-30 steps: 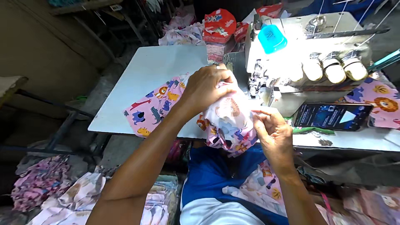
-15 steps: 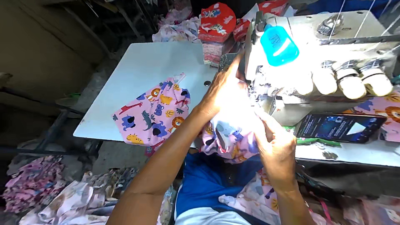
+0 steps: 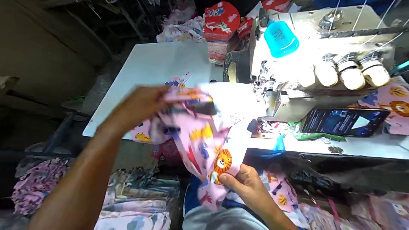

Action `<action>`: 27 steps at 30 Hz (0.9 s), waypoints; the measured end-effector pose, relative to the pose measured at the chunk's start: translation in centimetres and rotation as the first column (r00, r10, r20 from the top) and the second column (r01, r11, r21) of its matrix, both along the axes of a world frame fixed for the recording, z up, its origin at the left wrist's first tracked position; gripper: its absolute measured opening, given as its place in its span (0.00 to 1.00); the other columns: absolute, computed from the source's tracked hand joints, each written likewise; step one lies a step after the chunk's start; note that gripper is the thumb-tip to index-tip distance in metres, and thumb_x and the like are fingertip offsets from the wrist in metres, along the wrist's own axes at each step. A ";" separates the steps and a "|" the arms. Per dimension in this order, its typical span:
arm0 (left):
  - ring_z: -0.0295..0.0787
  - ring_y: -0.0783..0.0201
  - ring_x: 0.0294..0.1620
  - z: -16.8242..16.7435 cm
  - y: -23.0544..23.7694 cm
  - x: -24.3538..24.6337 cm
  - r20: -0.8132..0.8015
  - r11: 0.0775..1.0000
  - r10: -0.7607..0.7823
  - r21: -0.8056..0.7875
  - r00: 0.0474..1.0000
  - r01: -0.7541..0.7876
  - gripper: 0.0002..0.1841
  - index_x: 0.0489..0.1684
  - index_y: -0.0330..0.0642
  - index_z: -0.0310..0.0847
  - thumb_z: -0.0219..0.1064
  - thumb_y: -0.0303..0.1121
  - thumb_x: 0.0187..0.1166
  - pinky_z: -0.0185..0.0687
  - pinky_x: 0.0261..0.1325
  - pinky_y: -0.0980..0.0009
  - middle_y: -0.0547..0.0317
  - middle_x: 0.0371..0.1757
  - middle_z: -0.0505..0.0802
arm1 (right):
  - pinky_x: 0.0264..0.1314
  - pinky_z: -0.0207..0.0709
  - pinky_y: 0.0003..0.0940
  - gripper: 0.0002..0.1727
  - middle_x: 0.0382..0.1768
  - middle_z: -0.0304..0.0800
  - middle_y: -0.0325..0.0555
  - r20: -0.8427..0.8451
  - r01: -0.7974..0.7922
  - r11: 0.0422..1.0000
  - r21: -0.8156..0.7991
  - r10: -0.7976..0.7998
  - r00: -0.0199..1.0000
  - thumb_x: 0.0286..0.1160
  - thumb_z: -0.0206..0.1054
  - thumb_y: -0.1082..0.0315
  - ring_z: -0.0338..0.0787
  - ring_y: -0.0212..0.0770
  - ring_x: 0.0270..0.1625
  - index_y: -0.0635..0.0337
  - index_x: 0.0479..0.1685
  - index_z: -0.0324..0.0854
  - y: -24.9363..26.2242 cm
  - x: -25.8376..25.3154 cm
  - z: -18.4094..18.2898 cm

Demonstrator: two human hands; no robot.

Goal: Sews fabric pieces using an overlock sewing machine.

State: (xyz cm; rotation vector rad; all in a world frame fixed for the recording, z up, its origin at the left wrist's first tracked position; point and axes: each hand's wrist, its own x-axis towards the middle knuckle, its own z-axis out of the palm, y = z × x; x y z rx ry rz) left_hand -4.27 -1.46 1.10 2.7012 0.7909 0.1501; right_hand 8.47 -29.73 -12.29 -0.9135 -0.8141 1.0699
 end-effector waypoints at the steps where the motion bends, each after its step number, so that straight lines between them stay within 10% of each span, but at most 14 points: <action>1: 0.87 0.29 0.51 1.6 0.6 0.2 0.068 0.987 0.048 0.150 0.997 -0.057 0.15 0.63 0.31 0.85 0.68 0.24 0.80 0.76 0.55 0.29 0.28 0.49 0.90 | 0.55 0.88 0.23 0.06 0.40 0.95 0.36 -0.015 0.004 1.000 0.001 -0.004 1.000 0.80 0.66 0.74 0.93 0.23 0.45 0.67 0.48 0.85 0.6 -0.5 0.2; 4: 0.70 0.19 0.76 2.2 0.6 1.8 0.157 0.916 0.026 0.392 0.987 -0.087 0.19 0.73 0.30 0.79 0.61 0.23 0.84 0.61 0.73 0.24 0.24 0.71 0.82 | 0.47 0.87 0.23 0.10 0.34 0.94 0.40 0.363 0.160 0.982 -0.104 -0.112 0.925 0.81 0.68 0.66 0.93 0.26 0.39 0.66 0.43 0.87 1.8 -0.5 -2.0; 8: 0.74 0.44 0.81 -3.2 -5.6 4.9 0.304 0.949 -0.221 0.286 0.927 0.132 0.22 0.75 0.36 0.79 0.62 0.36 0.86 0.67 0.83 0.48 0.42 0.79 0.80 | 0.61 0.87 0.36 0.15 0.49 0.94 0.50 0.754 0.423 0.905 -0.045 -0.248 0.609 0.81 0.66 0.66 0.94 0.40 0.53 0.67 0.57 0.88 0.7 2.1 -4.8; 12: 0.78 0.44 0.76 -8.7 -10.3 7.7 0.511 0.925 -0.321 0.351 0.797 0.148 0.29 0.66 0.36 0.84 0.77 0.48 0.71 0.70 0.80 0.48 0.40 0.72 0.85 | 0.62 0.86 0.27 0.16 0.54 0.93 0.50 0.677 0.592 0.800 0.096 -0.489 0.550 0.82 0.65 0.67 0.92 0.33 0.56 0.68 0.60 0.87 0.7 5.3 -2.9; 16: 0.74 0.38 0.76 -11.1 -11.7 9.1 0.563 0.915 -0.241 0.404 0.790 -0.009 0.22 0.64 0.41 0.86 0.76 0.35 0.70 0.65 0.80 0.45 0.36 0.70 0.82 | 0.62 0.86 0.27 0.14 0.50 0.92 0.46 0.406 0.532 0.845 -0.052 -0.468 0.785 0.84 0.63 0.69 0.92 0.30 0.53 0.69 0.59 0.85 2.9 6.7 -0.9; 20: 0.77 0.43 0.74 -11.3 -11.7 9.2 0.569 0.910 -0.220 0.413 0.793 -0.044 0.14 0.58 0.44 0.91 0.70 0.32 0.76 0.67 0.77 0.49 0.41 0.68 0.85 | 0.51 0.85 0.24 0.07 0.36 0.91 0.38 0.183 0.501 0.858 -0.115 -0.477 0.860 0.82 0.66 0.69 0.90 0.27 0.40 0.63 0.47 0.86 4.5 6.3 -0.4; 27: 0.83 0.49 0.61 -9.1 -11.9 8.6 0.590 0.954 -0.139 0.296 0.795 -0.053 0.09 0.45 0.42 0.95 0.68 0.33 0.80 0.71 0.64 0.54 0.49 0.55 0.92 | 0.50 0.85 0.22 0.06 0.40 0.91 0.38 0.050 0.552 0.833 0.020 -0.553 0.832 0.74 0.70 0.76 0.90 0.27 0.42 0.61 0.46 0.87 3.8 5.7 -0.9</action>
